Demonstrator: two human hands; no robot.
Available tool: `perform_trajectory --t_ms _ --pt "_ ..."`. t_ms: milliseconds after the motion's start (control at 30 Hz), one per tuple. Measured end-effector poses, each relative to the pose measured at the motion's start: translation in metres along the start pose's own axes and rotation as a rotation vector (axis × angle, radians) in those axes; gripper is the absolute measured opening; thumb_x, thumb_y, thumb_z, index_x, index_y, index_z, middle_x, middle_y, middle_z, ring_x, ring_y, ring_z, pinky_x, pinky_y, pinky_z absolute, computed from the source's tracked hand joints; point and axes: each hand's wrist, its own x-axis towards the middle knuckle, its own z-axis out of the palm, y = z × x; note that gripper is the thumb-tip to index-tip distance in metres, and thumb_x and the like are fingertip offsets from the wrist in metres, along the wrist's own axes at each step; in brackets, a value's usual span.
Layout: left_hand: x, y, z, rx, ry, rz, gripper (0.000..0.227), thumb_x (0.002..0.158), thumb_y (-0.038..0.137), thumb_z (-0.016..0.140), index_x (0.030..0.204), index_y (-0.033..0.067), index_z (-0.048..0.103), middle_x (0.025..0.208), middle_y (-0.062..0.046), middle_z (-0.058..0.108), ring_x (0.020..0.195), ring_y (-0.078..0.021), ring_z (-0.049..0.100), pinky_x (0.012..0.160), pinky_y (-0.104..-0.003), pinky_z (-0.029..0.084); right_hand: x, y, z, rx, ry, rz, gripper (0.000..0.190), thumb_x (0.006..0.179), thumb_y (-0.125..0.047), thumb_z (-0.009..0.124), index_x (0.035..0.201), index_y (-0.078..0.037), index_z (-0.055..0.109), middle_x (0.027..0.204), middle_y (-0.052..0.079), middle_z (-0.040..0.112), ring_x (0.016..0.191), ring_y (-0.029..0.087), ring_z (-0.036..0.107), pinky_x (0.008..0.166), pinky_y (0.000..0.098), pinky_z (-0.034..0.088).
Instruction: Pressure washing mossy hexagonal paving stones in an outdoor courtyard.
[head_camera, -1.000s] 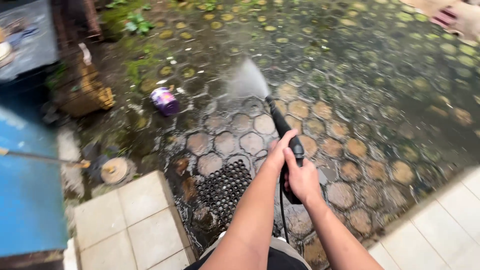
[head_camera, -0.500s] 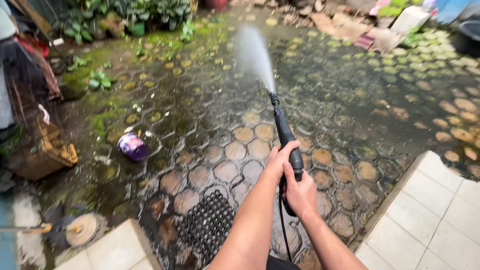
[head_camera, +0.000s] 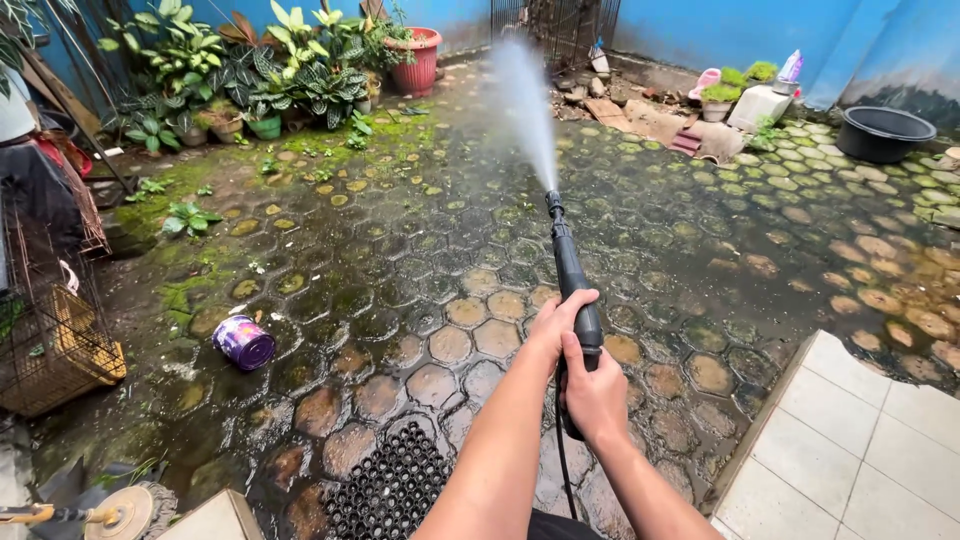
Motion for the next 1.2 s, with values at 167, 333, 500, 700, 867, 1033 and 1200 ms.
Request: perform_trajectory --t_ms 167,333,500,700,867,1033,1200 --pt "-0.001 0.004 0.006 0.032 -0.055 0.001 0.078 0.065 0.054 0.08 0.118 -0.0018 0.066 0.093 -0.009 0.069 0.075 -0.0187 0.067 0.068 -0.032 0.055 0.003 0.002 -0.004 0.031 0.02 -0.034 0.061 0.09 -0.061 0.062 0.074 -0.002 0.064 0.057 0.005 0.063 0.048 0.016 0.062 0.048 0.034 0.048" --pt "0.011 0.003 0.009 0.016 -0.087 0.024 0.077 0.064 0.054 0.079 0.118 0.0008 0.066 0.095 -0.009 0.069 0.076 -0.018 0.067 0.068 -0.032 0.055 0.016 0.012 -0.003 0.056 0.033 -0.062 0.062 0.088 -0.062 0.063 0.073 -0.002 0.065 0.057 0.005 0.064 0.047 0.016 0.061 0.047 0.0341 0.048" --pt "0.044 -0.002 0.012 0.033 -0.128 0.02 0.06 0.072 0.056 0.076 0.092 0.0002 0.071 0.079 -0.006 0.064 0.066 -0.0189 0.06 0.062 -0.035 0.049 0.019 -0.01 -0.006 0.068 -0.021 0.051 0.067 0.089 -0.064 0.061 0.07 0.0 0.062 0.056 0.006 0.063 0.045 0.016 0.062 0.045 0.033 0.047" --pt "0.038 0.017 0.014 0.018 -0.077 -0.032 0.05 0.072 0.054 0.076 0.082 0.0046 0.071 0.074 -0.005 0.065 0.063 -0.0183 0.061 0.063 -0.035 0.049 0.033 -0.016 -0.005 0.101 -0.041 0.049 0.065 0.088 -0.064 0.062 0.072 -0.001 0.061 0.056 0.006 0.062 0.043 0.017 0.061 0.043 0.0336 0.047" --pt "0.043 0.02 0.016 0.072 -0.042 0.003 0.052 0.071 0.054 0.076 0.081 0.0032 0.072 0.074 -0.005 0.067 0.063 -0.0177 0.062 0.062 -0.034 0.05 0.038 -0.015 -0.008 0.116 -0.072 0.058 0.065 0.089 -0.064 0.061 0.073 -0.001 0.06 0.056 0.006 0.061 0.043 0.017 0.061 0.043 0.0338 0.047" --pt "0.039 0.021 0.016 0.102 -0.021 -0.001 0.053 0.071 0.054 0.075 0.081 0.0026 0.073 0.073 -0.005 0.068 0.062 -0.0169 0.062 0.062 -0.033 0.049 0.036 -0.019 -0.009 0.089 -0.061 0.038 0.063 0.088 -0.063 0.061 0.073 -0.002 0.061 0.056 0.006 0.062 0.043 0.017 0.062 0.043 0.0332 0.047" --pt "0.041 0.022 0.016 0.018 -0.068 -0.017 0.051 0.072 0.054 0.076 0.082 0.0047 0.07 0.072 -0.004 0.064 0.062 -0.0174 0.06 0.062 -0.035 0.049 0.037 -0.021 -0.009 0.107 -0.066 0.024 0.063 0.089 -0.062 0.06 0.074 -0.001 0.06 0.056 0.007 0.063 0.043 0.017 0.062 0.043 0.0336 0.048"
